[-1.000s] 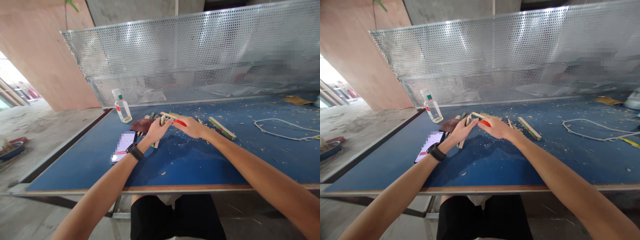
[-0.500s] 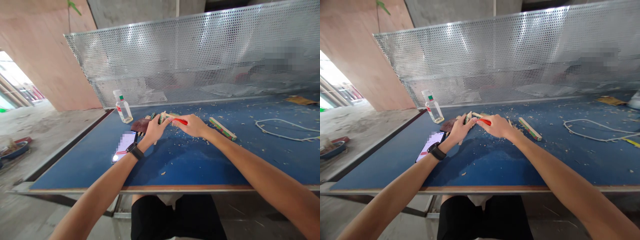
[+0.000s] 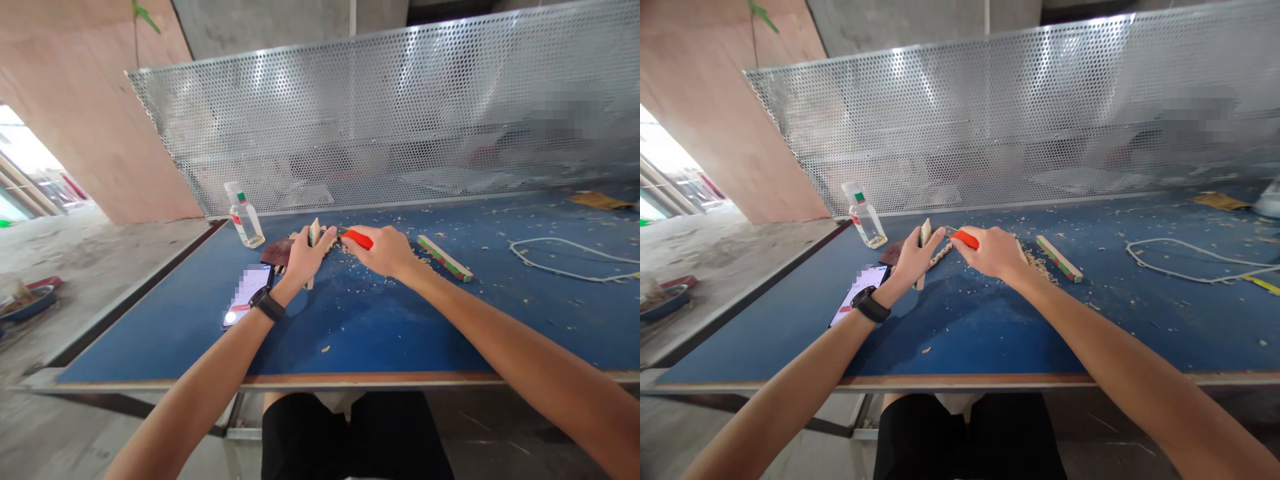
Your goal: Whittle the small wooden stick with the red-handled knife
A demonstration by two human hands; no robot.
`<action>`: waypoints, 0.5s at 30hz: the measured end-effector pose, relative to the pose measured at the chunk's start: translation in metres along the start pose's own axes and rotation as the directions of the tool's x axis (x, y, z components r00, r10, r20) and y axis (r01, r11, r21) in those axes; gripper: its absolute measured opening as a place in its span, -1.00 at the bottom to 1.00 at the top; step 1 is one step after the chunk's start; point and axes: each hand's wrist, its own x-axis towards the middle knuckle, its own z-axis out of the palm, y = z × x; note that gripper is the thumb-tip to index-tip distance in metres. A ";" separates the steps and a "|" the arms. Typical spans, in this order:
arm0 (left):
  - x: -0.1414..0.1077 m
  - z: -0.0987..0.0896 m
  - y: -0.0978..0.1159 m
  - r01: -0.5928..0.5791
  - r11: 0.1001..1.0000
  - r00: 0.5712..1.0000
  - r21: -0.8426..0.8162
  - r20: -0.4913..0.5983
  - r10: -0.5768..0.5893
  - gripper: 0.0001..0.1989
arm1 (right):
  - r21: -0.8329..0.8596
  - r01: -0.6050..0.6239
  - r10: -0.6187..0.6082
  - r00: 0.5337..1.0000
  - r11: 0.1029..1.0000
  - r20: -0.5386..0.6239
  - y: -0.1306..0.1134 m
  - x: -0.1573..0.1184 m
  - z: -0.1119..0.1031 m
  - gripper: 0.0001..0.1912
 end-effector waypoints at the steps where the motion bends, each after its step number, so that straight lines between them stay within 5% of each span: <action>1: 0.000 0.000 -0.002 0.012 1.000 1.000 -0.004 -0.002 -0.012 -0.56 | 0.011 -0.006 0.006 1.000 1.000 0.000 0.001 0.000 0.000 -0.45; 9: -0.004 0.003 -0.006 0.097 0.994 0.983 -0.060 0.164 -0.086 -0.77 | 0.043 -0.073 0.072 0.997 0.996 0.027 0.005 0.004 -0.001 -0.37; 15: -0.005 0.001 0.001 0.124 0.975 0.963 -0.183 0.260 -0.074 -0.69 | 0.056 -0.032 0.030 0.998 0.998 0.048 0.003 0.002 -0.004 -0.40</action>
